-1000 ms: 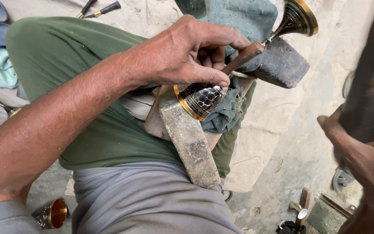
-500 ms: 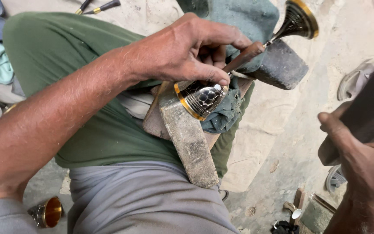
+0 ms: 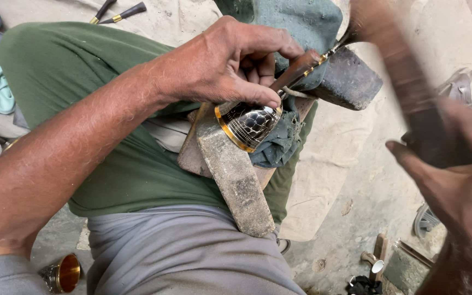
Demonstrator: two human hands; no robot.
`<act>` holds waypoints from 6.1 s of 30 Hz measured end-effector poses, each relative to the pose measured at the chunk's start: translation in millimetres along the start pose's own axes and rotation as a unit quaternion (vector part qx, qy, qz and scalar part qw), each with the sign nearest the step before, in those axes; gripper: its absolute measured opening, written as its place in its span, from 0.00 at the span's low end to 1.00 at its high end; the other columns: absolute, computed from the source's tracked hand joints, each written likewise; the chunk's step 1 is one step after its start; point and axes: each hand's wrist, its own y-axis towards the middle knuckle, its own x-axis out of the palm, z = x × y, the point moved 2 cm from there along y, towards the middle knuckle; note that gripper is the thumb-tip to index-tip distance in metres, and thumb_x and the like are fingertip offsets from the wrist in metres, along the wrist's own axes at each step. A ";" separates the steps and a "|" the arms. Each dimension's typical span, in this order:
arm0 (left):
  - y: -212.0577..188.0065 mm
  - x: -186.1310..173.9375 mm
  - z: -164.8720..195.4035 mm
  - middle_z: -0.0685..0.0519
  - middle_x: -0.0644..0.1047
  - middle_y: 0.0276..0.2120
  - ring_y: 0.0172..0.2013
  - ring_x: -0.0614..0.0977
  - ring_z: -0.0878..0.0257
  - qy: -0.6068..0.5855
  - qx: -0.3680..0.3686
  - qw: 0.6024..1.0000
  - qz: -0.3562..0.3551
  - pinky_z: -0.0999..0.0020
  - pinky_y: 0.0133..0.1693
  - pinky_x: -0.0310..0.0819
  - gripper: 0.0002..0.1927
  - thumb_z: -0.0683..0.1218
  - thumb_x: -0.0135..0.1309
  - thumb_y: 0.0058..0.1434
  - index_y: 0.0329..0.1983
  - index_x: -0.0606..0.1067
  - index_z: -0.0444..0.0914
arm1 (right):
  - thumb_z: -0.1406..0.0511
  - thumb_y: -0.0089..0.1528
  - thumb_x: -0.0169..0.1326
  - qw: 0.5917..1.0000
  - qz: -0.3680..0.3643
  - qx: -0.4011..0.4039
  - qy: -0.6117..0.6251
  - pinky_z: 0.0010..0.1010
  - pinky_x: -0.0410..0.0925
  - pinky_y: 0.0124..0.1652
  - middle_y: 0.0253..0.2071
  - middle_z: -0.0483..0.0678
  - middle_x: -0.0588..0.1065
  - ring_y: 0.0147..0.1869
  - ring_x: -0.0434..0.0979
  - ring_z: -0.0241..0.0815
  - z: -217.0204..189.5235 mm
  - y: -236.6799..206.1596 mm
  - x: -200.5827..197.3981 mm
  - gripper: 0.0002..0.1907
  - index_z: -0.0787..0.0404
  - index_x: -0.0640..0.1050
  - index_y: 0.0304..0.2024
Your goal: The person sits on the ground with a stone block on their lap and hammers a decorative pattern into a brass goblet using a punch and a wooden mallet. They periodically rotate the goblet and reposition the punch to continue the pattern around its surface.
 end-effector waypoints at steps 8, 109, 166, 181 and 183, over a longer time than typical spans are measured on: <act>1.0 1.1 15.2 0.60 0.76 0.32 0.33 0.75 0.76 0.006 -0.010 1.000 0.009 0.79 0.35 0.73 0.26 0.43 0.70 0.66 0.64 0.75 0.38 | 0.76 0.52 0.67 0.988 0.006 -0.122 -0.095 0.37 0.76 0.39 0.39 0.63 0.80 0.40 0.83 0.52 -62.9 0.9 -10.6 0.37 0.75 0.72 0.64; -15.2 70.4 47.8 0.50 0.81 0.29 0.35 0.82 0.57 0.268 -0.099 0.930 0.230 0.60 0.41 0.77 0.27 0.53 0.73 0.47 0.46 0.81 0.33 | 0.67 0.64 0.66 0.926 0.290 -0.162 0.178 0.45 0.59 0.69 0.54 0.52 0.77 0.66 0.74 0.51 -77.3 86.7 89.8 0.07 0.60 0.80 0.43; -6.5 30.8 63.0 0.56 0.81 0.35 0.36 0.82 0.75 0.024 -0.180 0.975 0.129 0.76 0.38 0.82 0.17 0.41 0.68 0.59 0.49 0.78 0.34 | 0.74 0.57 0.63 0.633 0.187 0.090 0.746 0.40 0.77 0.57 0.67 0.65 0.70 0.62 0.79 0.52 21.8 -130.0 179.9 0.51 0.68 0.54 0.78; -8.6 51.8 82.9 0.51 0.83 0.38 0.39 0.86 0.68 0.172 -0.037 0.978 0.112 0.71 0.42 0.83 0.23 0.42 0.69 0.60 0.57 0.76 0.40 | 0.76 0.69 0.58 0.755 0.234 -0.098 0.604 0.36 0.80 0.46 0.39 0.52 0.78 0.41 0.82 0.42 7.7 -95.4 76.0 0.28 0.63 0.65 0.68; -9.0 56.0 84.9 0.51 0.83 0.37 0.37 0.85 0.67 0.172 -0.054 0.976 0.119 0.71 0.39 0.83 0.24 0.41 0.68 0.60 0.59 0.75 0.41 | 0.77 0.71 0.60 0.773 0.247 -0.117 0.573 0.37 0.81 0.48 0.40 0.50 0.78 0.43 0.82 0.41 -6.4 -93.7 60.3 0.25 0.60 0.67 0.66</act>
